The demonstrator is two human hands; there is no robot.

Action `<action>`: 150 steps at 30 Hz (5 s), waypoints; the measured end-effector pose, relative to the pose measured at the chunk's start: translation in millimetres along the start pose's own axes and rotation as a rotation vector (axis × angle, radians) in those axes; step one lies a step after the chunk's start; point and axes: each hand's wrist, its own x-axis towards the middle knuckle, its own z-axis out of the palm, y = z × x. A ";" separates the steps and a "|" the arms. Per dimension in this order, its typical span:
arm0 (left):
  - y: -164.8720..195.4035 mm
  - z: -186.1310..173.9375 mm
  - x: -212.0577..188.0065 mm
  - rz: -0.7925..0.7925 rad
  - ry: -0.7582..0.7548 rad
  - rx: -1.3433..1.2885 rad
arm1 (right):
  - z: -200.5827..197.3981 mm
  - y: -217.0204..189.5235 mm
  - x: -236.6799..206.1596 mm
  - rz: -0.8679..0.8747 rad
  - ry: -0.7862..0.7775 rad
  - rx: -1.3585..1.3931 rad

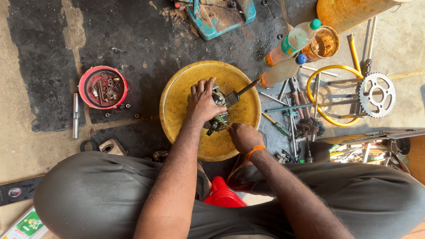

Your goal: The person scrubs a small engine block with a brush while holding it over a yellow basin. They rotate the engine to access different sides and continue scrubbing the exterior surfaces.

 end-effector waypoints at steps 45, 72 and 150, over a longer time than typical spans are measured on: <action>9.2 -11.1 -18.8 -0.225 -0.002 0.155 | 70.1 52.5 92.0 -0.048 0.076 -0.427; -11.3 -31.1 37.8 -0.594 -0.041 0.078 | 27.8 10.8 51.2 -0.054 0.283 0.310; 6.6 -32.6 -14.2 -0.597 0.108 0.039 | 120.8 33.9 102.6 0.137 -0.287 0.889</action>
